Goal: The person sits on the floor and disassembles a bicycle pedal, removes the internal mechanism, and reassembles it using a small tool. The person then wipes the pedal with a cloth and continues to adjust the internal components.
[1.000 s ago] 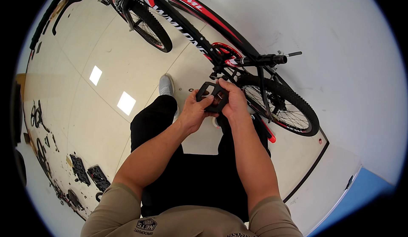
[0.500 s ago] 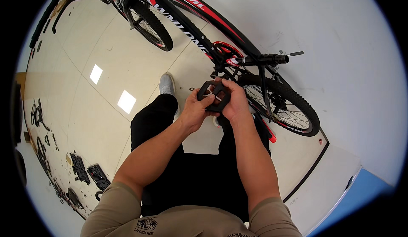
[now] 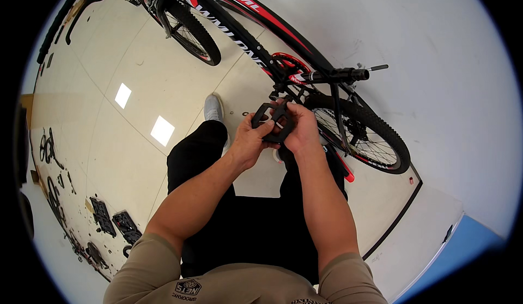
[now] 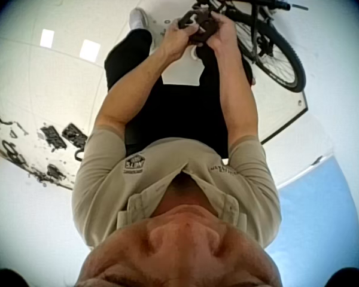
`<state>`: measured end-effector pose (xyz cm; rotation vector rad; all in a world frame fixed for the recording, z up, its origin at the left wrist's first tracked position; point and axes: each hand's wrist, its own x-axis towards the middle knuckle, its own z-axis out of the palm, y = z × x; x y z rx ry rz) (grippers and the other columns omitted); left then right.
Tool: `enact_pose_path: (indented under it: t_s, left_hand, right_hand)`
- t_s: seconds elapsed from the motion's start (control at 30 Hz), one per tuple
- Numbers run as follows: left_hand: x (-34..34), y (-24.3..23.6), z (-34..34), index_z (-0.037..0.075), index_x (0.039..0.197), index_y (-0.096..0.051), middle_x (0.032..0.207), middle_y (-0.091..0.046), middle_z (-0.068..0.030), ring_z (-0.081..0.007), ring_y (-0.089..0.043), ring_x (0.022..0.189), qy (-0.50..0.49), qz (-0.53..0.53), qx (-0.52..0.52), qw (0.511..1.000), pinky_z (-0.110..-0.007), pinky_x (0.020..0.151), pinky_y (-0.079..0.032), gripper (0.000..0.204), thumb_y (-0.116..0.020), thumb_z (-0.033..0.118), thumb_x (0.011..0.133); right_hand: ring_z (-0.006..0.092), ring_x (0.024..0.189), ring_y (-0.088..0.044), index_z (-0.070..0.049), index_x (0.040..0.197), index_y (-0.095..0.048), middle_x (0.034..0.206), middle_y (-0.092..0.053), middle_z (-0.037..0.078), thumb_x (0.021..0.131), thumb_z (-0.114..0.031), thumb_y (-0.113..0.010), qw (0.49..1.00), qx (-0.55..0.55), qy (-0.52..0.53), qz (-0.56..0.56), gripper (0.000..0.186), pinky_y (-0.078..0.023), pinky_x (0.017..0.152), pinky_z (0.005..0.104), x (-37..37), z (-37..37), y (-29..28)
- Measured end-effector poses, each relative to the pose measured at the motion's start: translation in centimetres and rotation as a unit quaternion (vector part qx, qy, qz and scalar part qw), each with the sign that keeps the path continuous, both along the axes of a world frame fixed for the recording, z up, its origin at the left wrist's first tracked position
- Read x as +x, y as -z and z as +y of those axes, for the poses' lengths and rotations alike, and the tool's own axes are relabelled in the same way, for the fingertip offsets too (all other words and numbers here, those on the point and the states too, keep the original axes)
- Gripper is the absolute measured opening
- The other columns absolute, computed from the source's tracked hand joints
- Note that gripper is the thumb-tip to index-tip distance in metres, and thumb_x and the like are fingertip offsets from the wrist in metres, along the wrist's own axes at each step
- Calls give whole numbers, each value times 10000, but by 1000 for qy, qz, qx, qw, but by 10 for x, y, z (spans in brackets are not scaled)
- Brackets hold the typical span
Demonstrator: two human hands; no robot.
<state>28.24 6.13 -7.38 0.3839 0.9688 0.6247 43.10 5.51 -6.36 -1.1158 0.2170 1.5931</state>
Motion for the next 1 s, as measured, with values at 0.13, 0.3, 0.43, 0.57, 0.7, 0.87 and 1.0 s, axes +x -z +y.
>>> enact_pose_path:
  t_s: [0.13,0.3,0.43,0.57,0.7,0.87,1.0]
  left_hand:
    - [0,2,0,48,1158,-446,997,-657,-120,-225,-677,888,-4,-7,3,1000,-405,679,-592,304,-657,132,956]
    - [2,-1,0,47,1155,-438,1004,-654,-119,-220,-677,892,2,-5,5,1000,-401,677,-595,307,-657,133,957]
    - [0,0,0,46,1149,-435,1006,-653,-118,-215,-674,903,-3,-7,6,1000,-394,680,-594,304,-655,130,957]
    - [-1,-1,0,44,1154,-430,1007,-656,-121,-214,-673,911,-1,-11,0,1000,-393,687,-591,313,-655,130,955]
    - [1,-2,0,41,1166,-422,1015,-661,-129,-217,-675,913,1,-12,-1,1000,-393,690,-589,324,-652,131,956]
    - [-1,0,0,34,1174,-419,1019,-663,-134,-222,-677,905,3,-6,2,1000,-395,688,-587,335,-653,136,957]
    - [-1,-1,0,30,1173,-422,1011,-661,-132,-223,-677,897,-1,-2,4,1000,-397,687,-588,333,-652,137,958]
  right_hand:
    - [219,982,-615,-19,1094,-658,1030,-659,116,970,-207,-598,999,-3,-18,-37,234,-549,716,352,-2,1,-1]
    - [211,943,-609,-16,1080,-666,1009,-640,94,969,-210,-600,997,-16,-31,-62,233,-539,710,343,6,1,21]
    - [200,911,-609,-17,1072,-662,1010,-643,93,957,-201,-624,999,-21,-10,-40,221,-538,692,342,-3,3,5]
    - [192,898,-608,-23,1057,-656,1002,-650,91,945,-203,-645,999,-7,-6,-43,213,-535,703,351,-6,3,-5]
    - [212,968,-605,-23,1051,-648,1048,-662,91,958,-231,-615,997,-20,-31,-64,230,-526,796,389,5,1,23]
    - [212,980,-597,-23,1064,-639,1057,-663,91,959,-231,-613,999,-8,-6,-40,234,-525,794,393,1,0,15]
    - [208,973,-594,-22,1084,-637,1063,-656,93,951,-224,-628,1000,8,-16,-20,242,-532,764,385,-3,0,-1]
